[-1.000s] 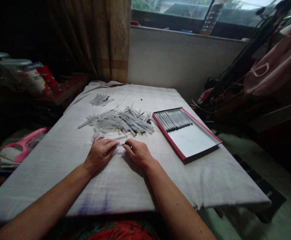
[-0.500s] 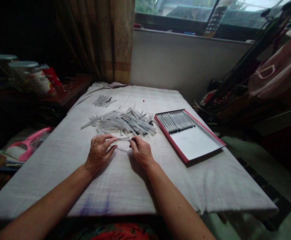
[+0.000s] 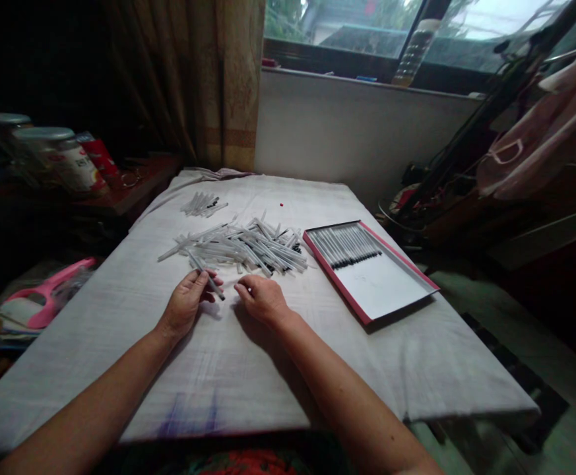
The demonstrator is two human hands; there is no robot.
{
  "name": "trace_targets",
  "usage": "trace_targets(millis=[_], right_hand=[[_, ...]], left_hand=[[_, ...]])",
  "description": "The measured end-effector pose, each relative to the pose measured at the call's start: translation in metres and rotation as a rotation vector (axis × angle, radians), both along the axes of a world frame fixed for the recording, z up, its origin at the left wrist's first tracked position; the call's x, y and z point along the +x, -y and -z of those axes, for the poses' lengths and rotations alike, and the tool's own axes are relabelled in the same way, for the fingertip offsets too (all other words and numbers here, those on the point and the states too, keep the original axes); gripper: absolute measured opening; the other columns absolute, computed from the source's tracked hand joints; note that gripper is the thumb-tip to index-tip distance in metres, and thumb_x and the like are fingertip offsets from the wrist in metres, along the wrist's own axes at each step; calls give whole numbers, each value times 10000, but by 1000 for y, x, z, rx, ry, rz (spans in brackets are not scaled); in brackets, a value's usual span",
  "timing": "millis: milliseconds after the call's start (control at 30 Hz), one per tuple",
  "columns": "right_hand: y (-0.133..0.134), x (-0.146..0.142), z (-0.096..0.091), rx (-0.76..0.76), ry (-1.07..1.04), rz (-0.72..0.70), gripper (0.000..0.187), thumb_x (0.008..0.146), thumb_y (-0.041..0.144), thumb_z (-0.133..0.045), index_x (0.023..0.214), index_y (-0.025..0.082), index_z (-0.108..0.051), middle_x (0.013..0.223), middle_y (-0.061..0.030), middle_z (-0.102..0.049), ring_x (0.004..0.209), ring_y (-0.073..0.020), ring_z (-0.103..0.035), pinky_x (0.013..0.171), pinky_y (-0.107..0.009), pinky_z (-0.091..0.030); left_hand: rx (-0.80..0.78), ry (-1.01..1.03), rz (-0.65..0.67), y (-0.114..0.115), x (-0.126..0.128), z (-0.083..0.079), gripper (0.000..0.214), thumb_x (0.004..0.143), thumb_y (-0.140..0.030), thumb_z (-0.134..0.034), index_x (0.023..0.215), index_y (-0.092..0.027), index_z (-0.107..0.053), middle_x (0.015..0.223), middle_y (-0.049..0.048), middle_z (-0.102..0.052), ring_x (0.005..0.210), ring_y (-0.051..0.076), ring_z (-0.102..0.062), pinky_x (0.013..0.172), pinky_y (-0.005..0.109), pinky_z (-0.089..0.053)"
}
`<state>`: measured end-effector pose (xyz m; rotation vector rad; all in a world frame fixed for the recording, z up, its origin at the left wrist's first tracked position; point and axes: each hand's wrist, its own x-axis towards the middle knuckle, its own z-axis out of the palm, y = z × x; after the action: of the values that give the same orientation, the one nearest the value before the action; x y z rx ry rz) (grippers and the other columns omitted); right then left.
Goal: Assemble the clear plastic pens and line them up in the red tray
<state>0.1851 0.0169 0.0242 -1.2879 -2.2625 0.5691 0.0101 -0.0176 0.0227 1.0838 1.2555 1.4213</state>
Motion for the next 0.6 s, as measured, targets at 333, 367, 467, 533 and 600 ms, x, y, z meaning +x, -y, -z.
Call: trace_targets(millis=[333,367,467,533,600], right_hand=[[-42,-39,-11,20,325,219,192,818,356,-648,890,193,-718,900,-171,-731,860,-305,-680,733,-376,-494],[-41,-40,-12,14,345,220,179,824,328,-634,891,186,-719,907,-178,-732,857,-309,-683,727,-377,-494],[-37,-33,-16,28,366,212,192,853,297,-571,884,177,-718,891,-175,-736,825,-294,-691,701,-359,-488],[-33,-21,-17,30,282,182,204,864,293,-542,830,186,-712,822,-139,-736,778,-256,-687,683,-327,-480],[-27,-4,-13,-53,90,150,195,852,280,-543,773,195,-700,727,-81,-721,698,-204,-671,651,-288,-473]], left_hand=[[14,-145,-17,-3,-6,7,403,808,-544,-584,944,-167,-626,575,-65,-484,412,62,-427,391,175,-355],[29,-157,-18,-4,-7,8,396,811,-539,-582,940,-168,-634,587,-59,-495,418,64,-439,396,177,-365],[70,-227,-25,-5,-10,11,378,835,-509,-556,970,-172,-660,635,-40,-540,429,70,-476,409,188,-392],[87,-319,-33,-6,-12,15,384,854,-482,-534,1032,-172,-674,673,-20,-587,449,87,-511,431,206,-426],[120,-444,-43,-6,-14,19,386,862,-453,-531,1074,-169,-686,750,17,-660,528,122,-585,502,238,-490]])
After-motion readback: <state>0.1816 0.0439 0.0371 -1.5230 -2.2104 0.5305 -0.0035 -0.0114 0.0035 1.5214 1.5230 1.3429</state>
